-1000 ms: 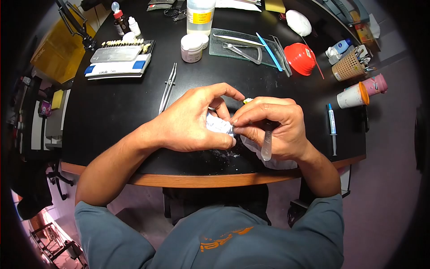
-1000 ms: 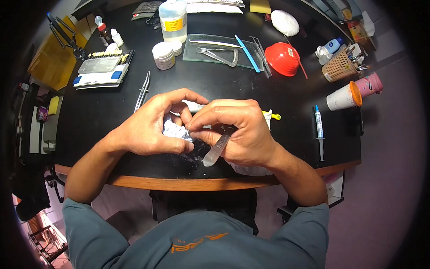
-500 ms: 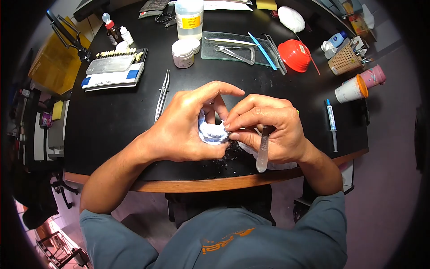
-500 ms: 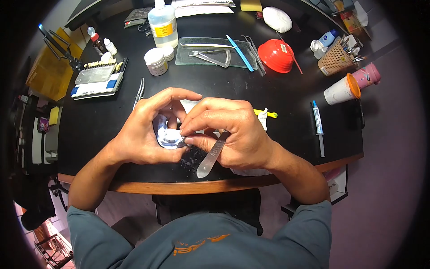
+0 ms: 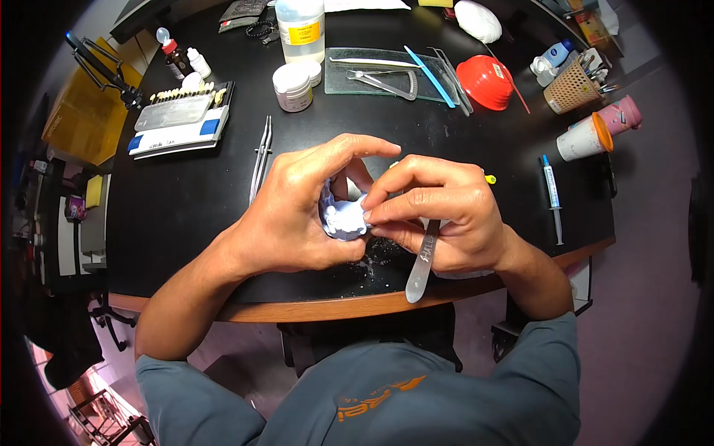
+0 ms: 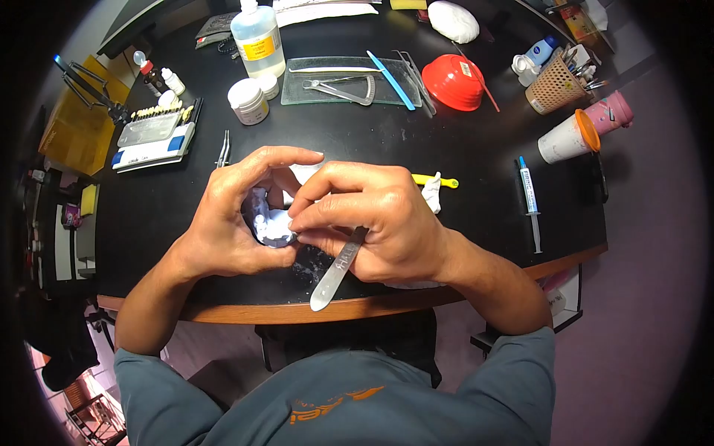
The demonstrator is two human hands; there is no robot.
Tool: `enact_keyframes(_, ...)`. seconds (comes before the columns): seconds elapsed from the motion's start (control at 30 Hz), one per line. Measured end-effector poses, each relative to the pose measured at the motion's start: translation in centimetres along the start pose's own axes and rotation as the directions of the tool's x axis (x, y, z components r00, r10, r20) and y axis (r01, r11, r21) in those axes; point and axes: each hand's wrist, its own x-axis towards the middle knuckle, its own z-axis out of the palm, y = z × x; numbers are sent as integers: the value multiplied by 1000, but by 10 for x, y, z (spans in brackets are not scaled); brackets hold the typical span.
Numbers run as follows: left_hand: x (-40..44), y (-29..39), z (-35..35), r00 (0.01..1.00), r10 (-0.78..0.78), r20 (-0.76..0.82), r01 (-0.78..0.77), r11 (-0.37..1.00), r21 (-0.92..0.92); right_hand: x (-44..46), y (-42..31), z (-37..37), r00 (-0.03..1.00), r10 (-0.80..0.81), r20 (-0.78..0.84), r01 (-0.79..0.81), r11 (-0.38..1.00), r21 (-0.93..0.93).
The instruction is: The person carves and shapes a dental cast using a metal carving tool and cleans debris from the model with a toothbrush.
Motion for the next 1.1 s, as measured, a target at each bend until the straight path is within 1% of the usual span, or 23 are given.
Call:
enact_keyframes(0.07, 0, -1, 1, 1000, 10, -18, -10, 1000, -4, -2, 0, -1, 1000, -16, 14, 17, 999, -46)
enact_keyframes(0.2, 0, 3, -1, 999, 37, -10, -36, 998, 47, -1, -7, 1, 998, 11, -64, -16, 997, -71)
enact_keyframes(0.27, 1, -4, 3, 987, 139, -82, -134, 989, 65, -1, -7, -1, 998, -3, -66, -3, 996, -87)
enact_keyframes(0.33, 0, -5, 4, 978, 181, -108, -171, 981, 92, -1, -6, -1, 998, -22, -63, 15, 994, -106)
enact_keyframes(0.43, 0, 2, 0, 982, 173, -76, -160, 976, 149, -1, -5, 0, 997, -45, -55, 38, 991, -131)
enact_keyframes(0.53, 0, 2, -1, 979, 196, -54, -181, 962, 204, -2, -5, 1, 997, -54, -47, 47, 989, -139)
enact_keyframes(0.7, 0, 3, 0, 978, 201, -60, -182, 956, 229, -2, -4, 0, 998, -58, -28, 53, 987, -154)
enact_keyframes(0.8, 0, -1, 2, 967, 240, -80, -214, 945, 248, -3, -6, -1, 999, -54, -3, 53, 980, -194)
enact_keyframes(0.9, -2, 0, 1, 984, 163, -79, -149, 976, 158, -1, -8, -3, 997, -82, 17, 83, 965, -248)
enact_keyframes(1.0, -2, 0, 0, 990, 123, -74, -113, 986, 118, -2, 0, -3, 992, -123, 3, 121, 972, -199)
enact_keyframes(1.1, -2, -1, 0, 992, 110, -59, -102, 985, 136, -3, -2, -5, 998, -51, 25, 54, 983, -177)
